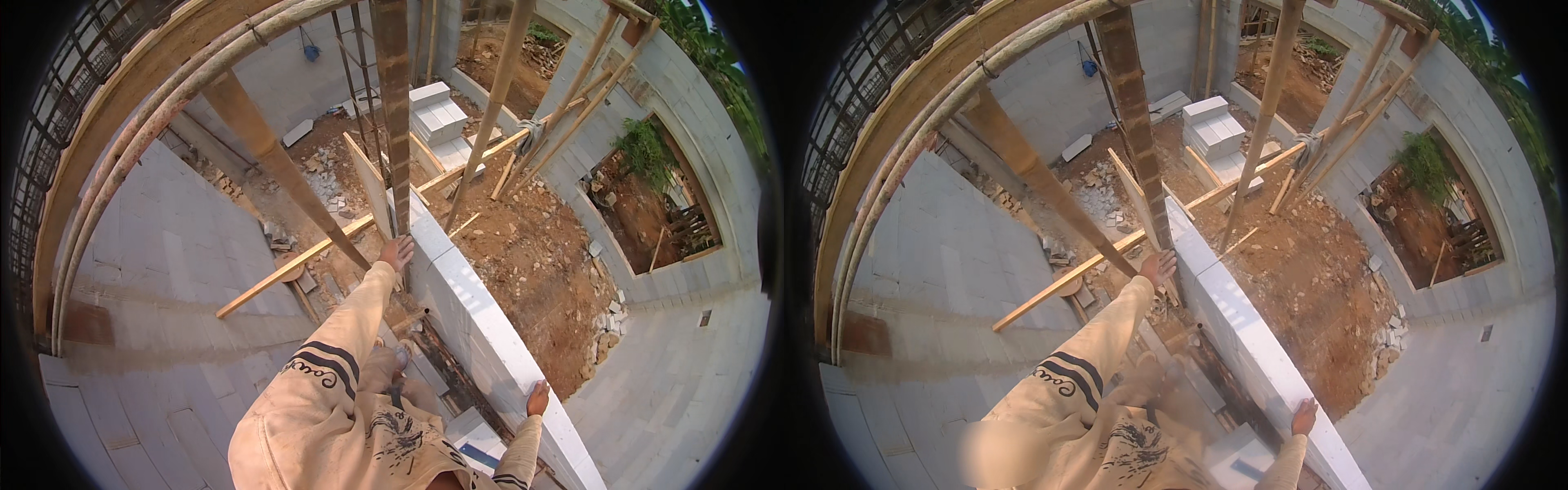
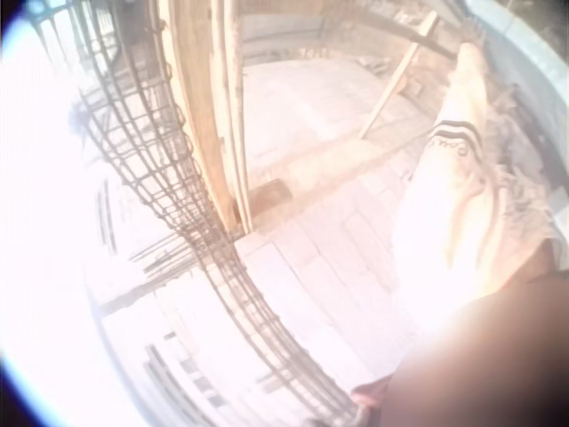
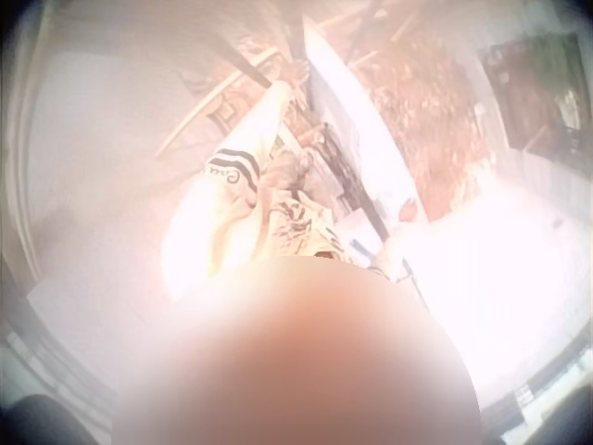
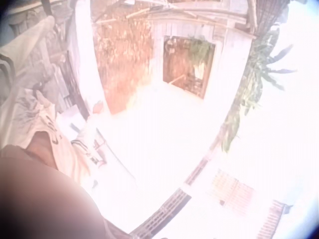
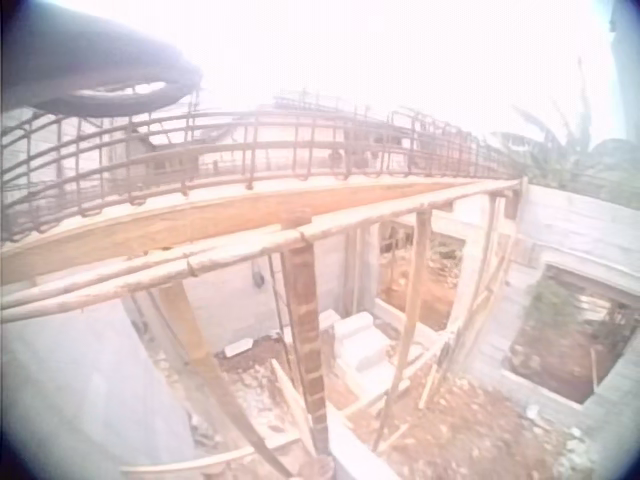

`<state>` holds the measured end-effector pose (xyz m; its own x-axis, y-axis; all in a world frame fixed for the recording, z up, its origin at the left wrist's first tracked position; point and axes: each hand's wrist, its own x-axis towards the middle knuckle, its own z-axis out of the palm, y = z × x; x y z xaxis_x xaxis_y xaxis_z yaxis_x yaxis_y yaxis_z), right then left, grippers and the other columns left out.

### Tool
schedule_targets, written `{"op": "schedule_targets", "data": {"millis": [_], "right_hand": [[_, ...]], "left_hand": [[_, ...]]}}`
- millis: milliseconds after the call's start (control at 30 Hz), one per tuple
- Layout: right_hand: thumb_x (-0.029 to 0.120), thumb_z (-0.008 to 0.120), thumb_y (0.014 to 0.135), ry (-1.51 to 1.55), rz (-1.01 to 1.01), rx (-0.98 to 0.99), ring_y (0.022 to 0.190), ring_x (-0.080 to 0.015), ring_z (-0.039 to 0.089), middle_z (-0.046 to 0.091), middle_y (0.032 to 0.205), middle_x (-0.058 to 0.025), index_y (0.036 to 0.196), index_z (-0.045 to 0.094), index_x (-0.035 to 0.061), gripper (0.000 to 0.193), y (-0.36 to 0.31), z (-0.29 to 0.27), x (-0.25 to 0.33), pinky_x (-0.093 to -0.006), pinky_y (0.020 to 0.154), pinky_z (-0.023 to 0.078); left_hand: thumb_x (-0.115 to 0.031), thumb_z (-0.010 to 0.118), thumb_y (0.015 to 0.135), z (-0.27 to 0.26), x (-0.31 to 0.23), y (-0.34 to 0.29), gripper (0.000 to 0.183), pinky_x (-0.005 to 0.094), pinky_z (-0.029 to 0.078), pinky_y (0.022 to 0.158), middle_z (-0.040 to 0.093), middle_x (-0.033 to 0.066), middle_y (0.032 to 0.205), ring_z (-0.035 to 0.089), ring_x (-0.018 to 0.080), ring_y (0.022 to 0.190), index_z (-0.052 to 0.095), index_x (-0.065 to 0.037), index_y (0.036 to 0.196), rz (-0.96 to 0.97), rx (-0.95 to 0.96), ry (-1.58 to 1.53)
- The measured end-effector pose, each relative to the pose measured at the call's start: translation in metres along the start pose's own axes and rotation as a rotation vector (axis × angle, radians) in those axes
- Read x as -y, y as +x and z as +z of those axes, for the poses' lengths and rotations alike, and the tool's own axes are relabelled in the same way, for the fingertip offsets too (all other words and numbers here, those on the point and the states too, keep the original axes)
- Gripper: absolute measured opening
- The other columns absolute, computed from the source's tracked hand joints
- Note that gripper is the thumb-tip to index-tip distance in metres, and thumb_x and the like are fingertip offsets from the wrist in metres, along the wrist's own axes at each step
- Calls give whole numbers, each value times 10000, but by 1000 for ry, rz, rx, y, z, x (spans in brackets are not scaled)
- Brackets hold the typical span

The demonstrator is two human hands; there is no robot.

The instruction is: The person applies mortar to a long white aerated concrete block using a trowel, then places the block onto a scaffold-supported beam. The person repeats this process with additional blocks, tapping them into place with a hammer.

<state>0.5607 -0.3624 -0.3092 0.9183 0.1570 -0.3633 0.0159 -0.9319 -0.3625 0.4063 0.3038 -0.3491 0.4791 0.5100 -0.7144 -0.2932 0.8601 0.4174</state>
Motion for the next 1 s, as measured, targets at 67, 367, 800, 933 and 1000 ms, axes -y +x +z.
{"op": "schedule_targets", "data": {"millis": [67, 367, 800, 933, 1000], "right_hand": [[406, 432, 1132, 124, -64, -112, 1548, -450, 341, 488, 1599, -251, 1428, 623, -32, 562, -25, 6, 27, -473, 1273, 270], [358, 404, 1151, 286, -150, -148, 1553, -430, 340, 505, 1590, -233, 1403, 626, -43, 524, -99, 33, 171, -490, 1280, 248], [263, 658, 1025, 428, -676, 75, 1238, -424, 634, 703, 1294, -223, 1290, 707, 27, 358, 29, 129, 478, -477, 1078, 489], [226, 676, 999, 446, -713, 197, 1244, -390, 657, 704, 1314, -224, 1335, 709, 60, 376, 86, 175, 561, -446, 1054, 509], [213, 683, 985, 457, -740, 252, 1217, -372, 681, 717, 1298, -220, 1349, 707, 69, 393, 102, 197, 591, -435, 1034, 521]], "left_hand": [[-207, 490, 1088, -1, 0, 14, 438, 443, 381, 1203, 594, 70, 1524, 532, 258, 1410, 516, -62, 1500, -19, 4, -70], [-232, 510, 1107, -7, -4, 32, 394, 434, 383, 1193, 580, 14, 1538, 530, 220, 1415, 532, -75, 1468, -129, 15, -223], [-308, 661, 969, -27, -77, 53, 238, 378, 548, 777, 751, 80, 875, 740, 236, 872, 735, -82, 971, 13, -141, 794], [-290, 694, 938, -19, -105, 110, 245, 409, 564, 746, 740, 142, 812, 735, 303, 790, 769, -58, 965, 685, 104, 1523], [-290, 717, 926, -17, -112, 137, 274, 423, 565, 815, 754, 186, 927, 740, 323, 889, 770, -56, 1060, 980, 251, 1884]]}}
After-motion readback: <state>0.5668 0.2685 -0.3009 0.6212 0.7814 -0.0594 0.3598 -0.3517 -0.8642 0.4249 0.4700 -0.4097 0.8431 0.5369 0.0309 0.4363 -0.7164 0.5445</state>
